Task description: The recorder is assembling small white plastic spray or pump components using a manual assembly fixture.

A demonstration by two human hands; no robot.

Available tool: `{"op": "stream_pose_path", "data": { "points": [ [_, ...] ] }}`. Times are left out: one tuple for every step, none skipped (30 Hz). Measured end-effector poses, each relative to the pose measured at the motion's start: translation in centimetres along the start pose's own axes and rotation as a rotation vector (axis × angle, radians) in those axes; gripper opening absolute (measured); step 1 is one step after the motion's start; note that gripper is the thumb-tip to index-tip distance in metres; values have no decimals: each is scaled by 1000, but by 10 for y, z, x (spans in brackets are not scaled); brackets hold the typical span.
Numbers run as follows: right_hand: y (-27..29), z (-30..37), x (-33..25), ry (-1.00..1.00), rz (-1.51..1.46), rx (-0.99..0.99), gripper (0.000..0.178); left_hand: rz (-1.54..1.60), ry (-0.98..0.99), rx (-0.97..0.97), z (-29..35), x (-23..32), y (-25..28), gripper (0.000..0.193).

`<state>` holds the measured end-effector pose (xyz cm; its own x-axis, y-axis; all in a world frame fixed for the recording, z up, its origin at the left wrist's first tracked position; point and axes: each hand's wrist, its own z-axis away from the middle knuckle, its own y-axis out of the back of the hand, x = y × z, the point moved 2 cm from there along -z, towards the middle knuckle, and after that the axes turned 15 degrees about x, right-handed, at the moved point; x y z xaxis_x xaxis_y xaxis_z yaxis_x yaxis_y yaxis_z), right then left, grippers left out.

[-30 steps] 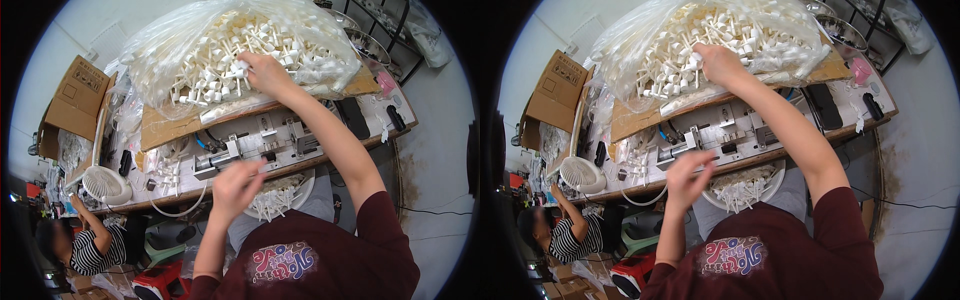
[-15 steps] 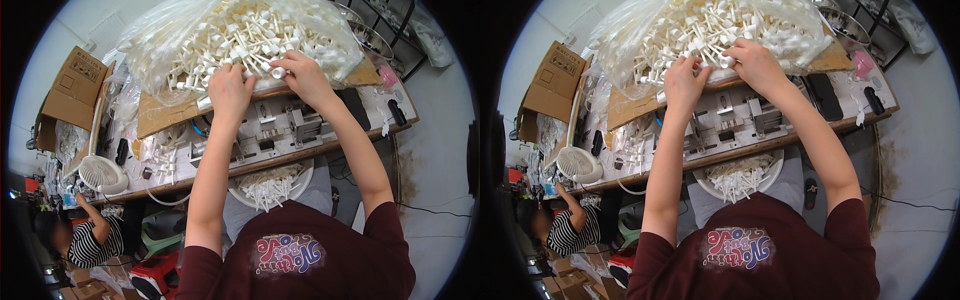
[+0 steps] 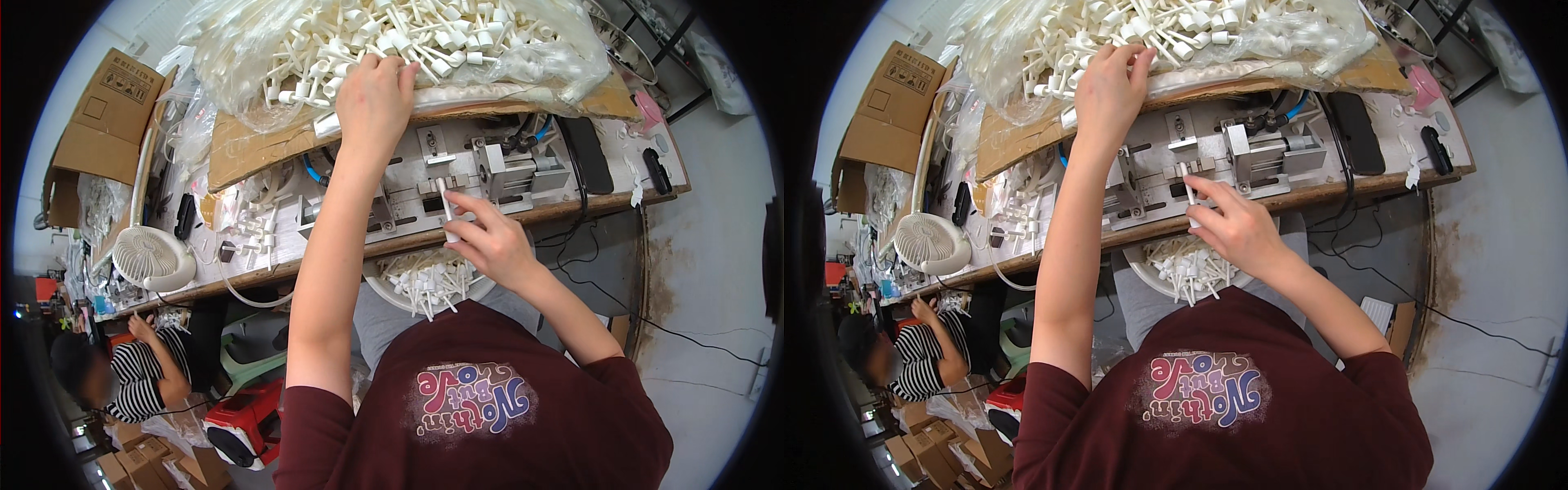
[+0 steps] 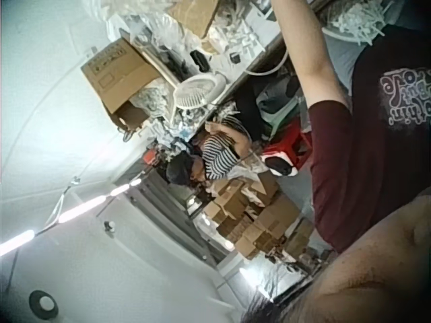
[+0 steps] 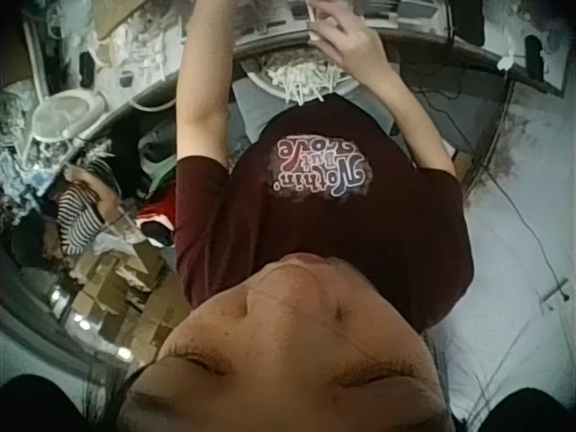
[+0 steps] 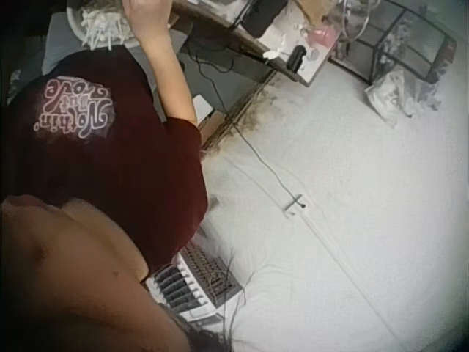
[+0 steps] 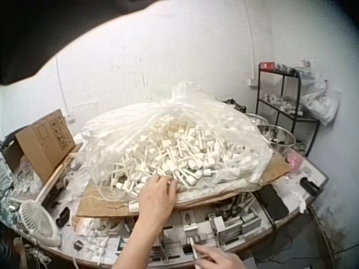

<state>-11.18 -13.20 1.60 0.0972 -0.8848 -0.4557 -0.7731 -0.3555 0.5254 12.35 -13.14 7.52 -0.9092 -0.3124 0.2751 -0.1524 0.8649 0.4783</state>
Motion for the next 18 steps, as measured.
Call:
{"op": "stream_pose_path", "data": {
  "points": [
    [-4,2,-2,40,37,3,23,-37,8,-47,-3,2,0,27],
    [-9,5,-1,64,78,-3,22,-75,17,-94,-6,4,0,28],
    [-15,6,1,91,122,-6,20,-112,23,-137,-9,6,0,29],
    [-19,6,2,117,164,-10,18,-102,18,-143,-9,7,-1,29],
    [-22,5,1,173,245,-1,12,-93,14,-148,-9,7,-1,30],
    [-25,1,1,169,286,-21,14,-86,8,-154,-10,9,0,30],
    [-26,-4,2,164,327,-40,16,-21,30,-125,-10,10,4,29],
    [-27,-7,2,160,368,-60,18,44,52,-96,-8,12,9,28],
    [-28,-9,1,165,375,-68,16,110,75,-67,-6,16,18,27],
    [-29,-10,2,166,384,-74,14,215,124,-71,-5,21,26,25],
    [-29,-10,2,168,392,-81,12,318,173,-76,-3,25,36,24],
    [-30,-12,0,169,391,-89,12,414,225,-73,0,28,48,24],
    [-29,-12,1,164,397,-98,11,468,262,-77,6,31,55,24],
    [-29,-13,0,160,401,-107,10,520,299,-80,11,34,63,25],
    [-30,-15,-1,162,396,-125,11,565,335,-80,17,35,74,27],
    [-29,-15,-1,153,399,-143,13,582,321,-82,23,37,80,28],
    [-28,-17,-1,146,401,-162,14,597,307,-83,31,38,86,29],
    [-24,-22,-1,88,316,-186,15,611,291,-82,38,38,93,30]
  ]
}}
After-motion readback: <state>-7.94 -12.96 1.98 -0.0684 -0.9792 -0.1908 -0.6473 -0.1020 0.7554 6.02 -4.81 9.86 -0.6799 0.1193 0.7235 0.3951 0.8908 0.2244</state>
